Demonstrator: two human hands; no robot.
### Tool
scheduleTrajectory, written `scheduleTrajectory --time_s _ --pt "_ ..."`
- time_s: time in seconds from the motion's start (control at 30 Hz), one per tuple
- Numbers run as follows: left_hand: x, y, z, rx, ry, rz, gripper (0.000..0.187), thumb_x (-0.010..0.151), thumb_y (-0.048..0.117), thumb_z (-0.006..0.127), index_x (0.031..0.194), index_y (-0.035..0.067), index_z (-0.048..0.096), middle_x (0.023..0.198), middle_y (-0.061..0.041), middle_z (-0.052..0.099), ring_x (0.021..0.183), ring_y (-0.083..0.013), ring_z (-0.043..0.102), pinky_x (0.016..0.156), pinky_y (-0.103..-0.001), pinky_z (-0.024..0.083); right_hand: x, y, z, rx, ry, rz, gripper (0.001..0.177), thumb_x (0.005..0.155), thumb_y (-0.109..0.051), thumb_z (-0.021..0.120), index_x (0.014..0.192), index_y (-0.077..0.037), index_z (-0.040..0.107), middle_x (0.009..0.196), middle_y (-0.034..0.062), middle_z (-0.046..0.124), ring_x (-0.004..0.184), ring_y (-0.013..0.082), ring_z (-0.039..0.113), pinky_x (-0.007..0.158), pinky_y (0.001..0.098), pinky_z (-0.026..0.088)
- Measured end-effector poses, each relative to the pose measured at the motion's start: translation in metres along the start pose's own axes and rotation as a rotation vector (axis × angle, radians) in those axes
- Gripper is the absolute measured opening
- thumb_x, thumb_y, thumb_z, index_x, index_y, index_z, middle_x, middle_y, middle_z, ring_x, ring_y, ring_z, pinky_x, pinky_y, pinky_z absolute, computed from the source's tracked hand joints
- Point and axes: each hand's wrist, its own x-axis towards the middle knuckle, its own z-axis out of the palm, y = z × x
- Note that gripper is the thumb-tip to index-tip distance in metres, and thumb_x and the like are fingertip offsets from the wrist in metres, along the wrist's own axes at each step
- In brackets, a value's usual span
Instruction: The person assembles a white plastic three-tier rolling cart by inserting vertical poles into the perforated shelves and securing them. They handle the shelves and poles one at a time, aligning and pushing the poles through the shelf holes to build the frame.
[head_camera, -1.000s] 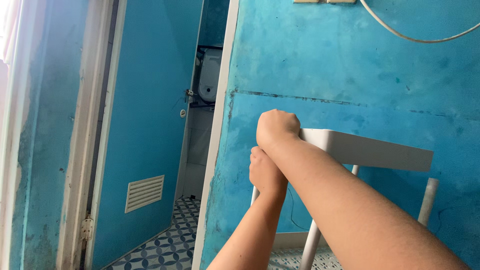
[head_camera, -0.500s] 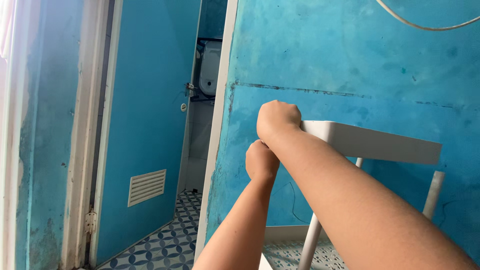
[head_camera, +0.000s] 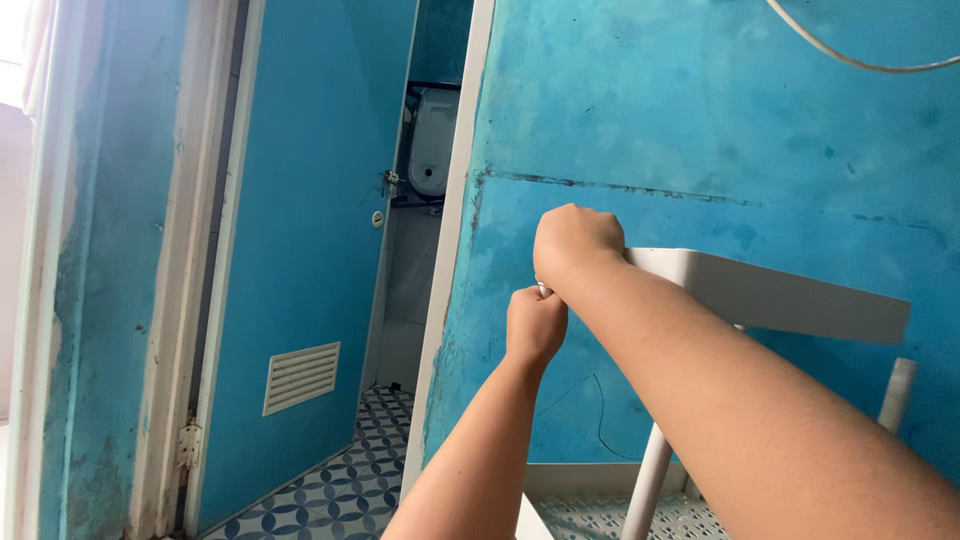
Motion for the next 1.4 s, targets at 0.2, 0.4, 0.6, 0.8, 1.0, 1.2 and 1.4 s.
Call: scheduleTrajectory --time_s 0.2,0.4,0.6,0.8,1.0,1.2,1.4 --pt "0.01 0.004 -0.016 -0.273 -0.294 -0.371 0.018 0.09 0.018 0.063 0.073 0.012 0.057 0.053 0.004 0.041 0.048 -0.0124 0.035 0.048 -0.034 0.029 -0.002 0.004 -0.006 0.025 -0.047 -0.014 0.014 0.08 -0.028 0.085 0.087 -0.017 0.084 0.092 0.0057 0.08 0.087 0.0223 0.077 0.072 0.0353 0.061" --pt "0.024 -0.012 -0.029 -0.546 -0.635 -0.424 0.039 0.092 0.021 0.061 0.063 0.02 0.034 0.053 0.005 0.033 0.046 -0.0106 0.027 0.048 -0.03 0.026 -0.006 0.002 -0.01 -0.042 -0.101 0.032 0.036 0.08 -0.043 0.086 0.098 -0.012 0.081 0.097 0.0102 0.079 0.091 0.027 0.077 0.076 0.0372 0.06" --pt "0.008 -0.029 0.001 -0.242 -0.19 -0.026 0.024 0.094 0.027 0.063 0.078 0.009 0.061 0.061 -0.001 0.052 0.051 -0.016 0.048 0.053 -0.04 0.04 -0.003 0.01 -0.018 0.019 -0.168 0.017 0.028 0.081 -0.035 0.083 0.097 -0.012 0.081 0.097 0.011 0.079 0.09 0.0275 0.077 0.076 0.0375 0.06" --pt "-0.038 -0.01 0.04 0.426 0.46 0.128 0.037 0.077 0.032 0.072 0.091 0.0 0.062 0.087 -0.019 0.067 0.076 -0.0425 0.069 0.059 -0.051 0.054 0.002 0.021 -0.021 0.071 -0.257 0.016 0.021 0.082 -0.027 0.079 0.097 -0.012 0.082 0.097 0.0118 0.079 0.089 0.028 0.077 0.075 0.0379 0.059" --pt "-0.042 0.017 0.024 0.384 0.338 -0.171 0.041 0.094 0.044 0.059 0.082 0.006 0.069 0.082 -0.016 0.072 0.079 -0.037 0.069 0.07 -0.049 0.054 -0.005 0.017 -0.022 0.023 -0.18 0.07 0.016 0.083 -0.019 0.076 0.096 -0.012 0.082 0.097 0.0126 0.078 0.088 0.0285 0.077 0.074 0.0382 0.058" --pt "-0.026 0.006 0.01 0.23 0.13 -0.166 0.029 0.088 0.024 0.057 0.074 0.001 0.07 0.071 -0.016 0.07 0.064 -0.0326 0.068 0.063 -0.045 0.052 -0.005 0.011 -0.012 0.017 -0.091 0.062 0.018 0.077 -0.024 0.083 0.089 -0.01 0.08 0.088 0.0102 0.077 0.082 0.0257 0.076 0.069 0.0346 0.058" --pt "-0.009 -0.005 -0.003 -0.081 -0.155 -0.28 0.022 0.089 0.019 0.062 0.073 0.004 0.058 0.054 -0.005 0.051 0.046 -0.019 0.049 0.047 -0.04 0.04 0.001 0.011 -0.008 0.008 -0.027 0.023 0.01 0.079 -0.015 0.079 0.088 -0.01 0.08 0.086 0.0122 0.077 0.08 0.0272 0.075 0.069 0.0367 0.058"
